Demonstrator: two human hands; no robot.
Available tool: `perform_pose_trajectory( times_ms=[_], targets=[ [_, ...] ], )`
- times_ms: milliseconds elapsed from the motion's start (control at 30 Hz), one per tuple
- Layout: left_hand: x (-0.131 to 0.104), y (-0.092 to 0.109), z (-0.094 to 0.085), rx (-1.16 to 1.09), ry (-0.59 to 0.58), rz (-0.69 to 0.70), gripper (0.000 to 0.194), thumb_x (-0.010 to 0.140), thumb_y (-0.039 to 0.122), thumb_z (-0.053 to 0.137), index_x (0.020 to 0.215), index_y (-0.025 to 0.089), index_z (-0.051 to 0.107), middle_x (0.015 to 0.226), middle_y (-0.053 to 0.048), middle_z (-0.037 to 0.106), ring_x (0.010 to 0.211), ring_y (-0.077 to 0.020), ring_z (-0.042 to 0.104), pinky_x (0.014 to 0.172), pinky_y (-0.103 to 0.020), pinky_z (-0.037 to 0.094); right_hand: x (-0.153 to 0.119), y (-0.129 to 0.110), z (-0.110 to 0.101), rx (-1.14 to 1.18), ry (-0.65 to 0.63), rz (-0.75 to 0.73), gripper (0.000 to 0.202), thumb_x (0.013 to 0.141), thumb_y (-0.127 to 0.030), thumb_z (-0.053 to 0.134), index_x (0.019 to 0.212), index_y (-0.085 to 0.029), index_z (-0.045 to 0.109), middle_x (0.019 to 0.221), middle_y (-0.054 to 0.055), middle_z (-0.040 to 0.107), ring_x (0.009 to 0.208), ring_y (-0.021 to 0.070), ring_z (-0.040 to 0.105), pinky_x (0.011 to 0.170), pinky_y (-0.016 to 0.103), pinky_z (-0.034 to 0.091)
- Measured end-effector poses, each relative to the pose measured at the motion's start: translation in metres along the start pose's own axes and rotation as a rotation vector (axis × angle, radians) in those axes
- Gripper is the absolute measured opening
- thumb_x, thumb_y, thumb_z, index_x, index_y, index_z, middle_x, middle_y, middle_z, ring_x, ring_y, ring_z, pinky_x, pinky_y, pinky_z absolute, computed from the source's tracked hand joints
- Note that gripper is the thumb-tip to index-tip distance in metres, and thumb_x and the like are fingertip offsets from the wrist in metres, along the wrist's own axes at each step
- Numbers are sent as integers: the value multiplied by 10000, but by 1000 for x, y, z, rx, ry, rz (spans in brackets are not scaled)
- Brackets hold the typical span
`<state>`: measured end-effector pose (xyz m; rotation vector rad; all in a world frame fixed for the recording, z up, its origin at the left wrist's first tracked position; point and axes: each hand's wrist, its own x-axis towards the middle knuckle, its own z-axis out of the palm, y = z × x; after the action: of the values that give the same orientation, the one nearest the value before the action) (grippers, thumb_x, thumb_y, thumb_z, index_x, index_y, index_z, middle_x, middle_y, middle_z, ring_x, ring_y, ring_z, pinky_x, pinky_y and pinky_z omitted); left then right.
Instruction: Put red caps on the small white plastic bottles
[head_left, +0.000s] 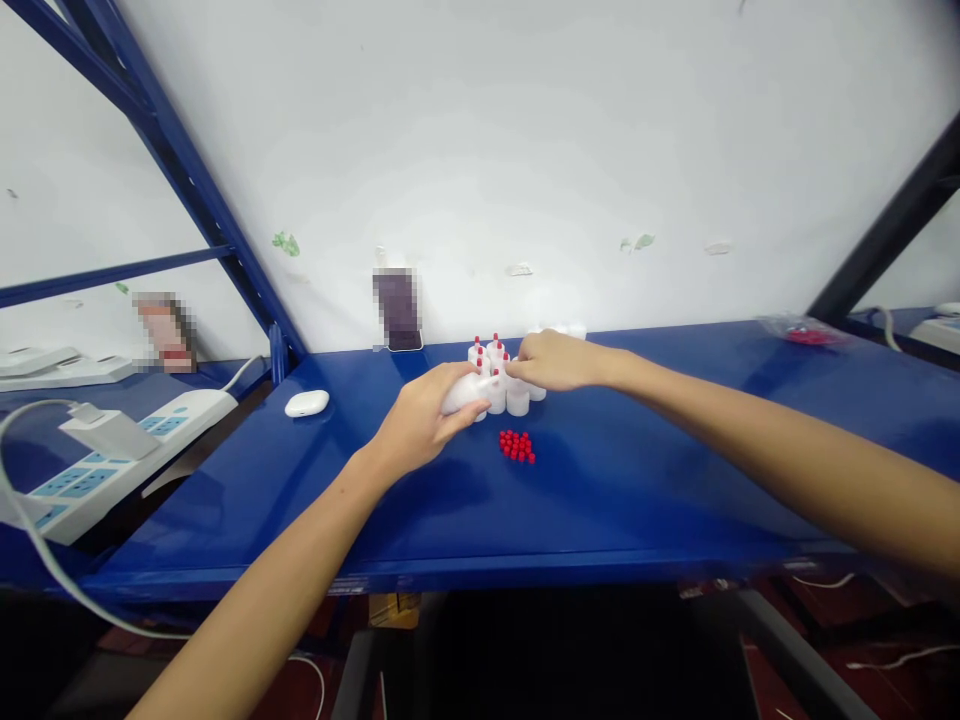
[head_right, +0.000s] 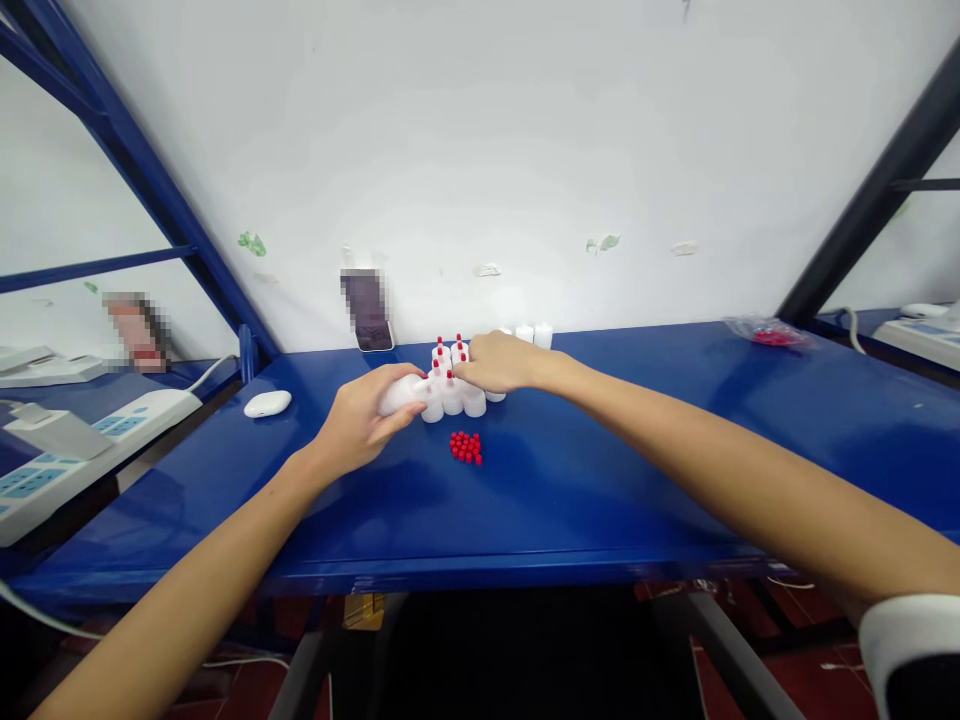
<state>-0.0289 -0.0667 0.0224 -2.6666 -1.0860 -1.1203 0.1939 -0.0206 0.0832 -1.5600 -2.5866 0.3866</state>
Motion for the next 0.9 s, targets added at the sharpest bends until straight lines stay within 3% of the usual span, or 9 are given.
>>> perform_pose_trajectory(
  times_ms=[200, 367, 500, 600, 700, 900],
  targets=[
    [-1, -3, 0, -6, 7, 105, 388, 952, 424, 571, 1241, 164, 571, 1039, -77, 659, 909, -194, 630, 833, -309, 503, 9, 2, -3, -61, -40, 5, 382, 893, -371, 420, 598, -156, 532, 622, 88, 606, 558, 155, 526, 540, 277, 342],
    [-2, -3, 3, 9, -35, 75, 392, 954, 436, 559, 1226, 154, 578, 1079, -89, 683, 942, -214, 658, 846, -330, 517, -12, 9, 1, -50, 59, -28, 440, 945, -394, 380, 618, -153, 550, 598, 69, 590, 539, 144, 507, 532, 280, 328],
    [-3, 2, 10, -4, -92, 72, 372, 946, 447, 558, 1167, 152, 609, 1076, -89, 707, 935, -223, 680, 836, -332, 521, -44, 20, 25, -36, 144, -305, 204, 924, -249, 451, 911, -155, 631, 713, 43, 651, 601, 149, 555, 572, 269, 378],
    [-4, 8, 15, -27, -149, 91, 351, 954, 445, 537, 1157, 167, 608, 1075, -76, 710, 930, -215, 679, 818, -315, 514, -60, 29, 49, -139, 123, -523, 264, 926, -171, 453, 1122, -171, 630, 1012, 93, 695, 784, 186, 641, 687, 298, 460],
    [-3, 11, 16, -22, -232, 85, 311, 962, 431, 517, 1117, 181, 618, 1026, -58, 714, 883, -205, 671, 774, -300, 499, -64, 35, 65, -207, 142, -545, 347, 956, -155, 423, 1261, -182, 587, 1177, 117, 657, 857, 202, 671, 730, 328, 506],
    [-3, 11, 14, -10, -284, 62, 290, 951, 427, 528, 1086, 192, 629, 988, -43, 720, 850, -197, 667, 762, -291, 482, -59, 32, 78, -246, 197, -503, 277, 981, -174, 430, 1161, -188, 640, 1101, 98, 670, 759, 171, 677, 672, 290, 504]
  ],
)
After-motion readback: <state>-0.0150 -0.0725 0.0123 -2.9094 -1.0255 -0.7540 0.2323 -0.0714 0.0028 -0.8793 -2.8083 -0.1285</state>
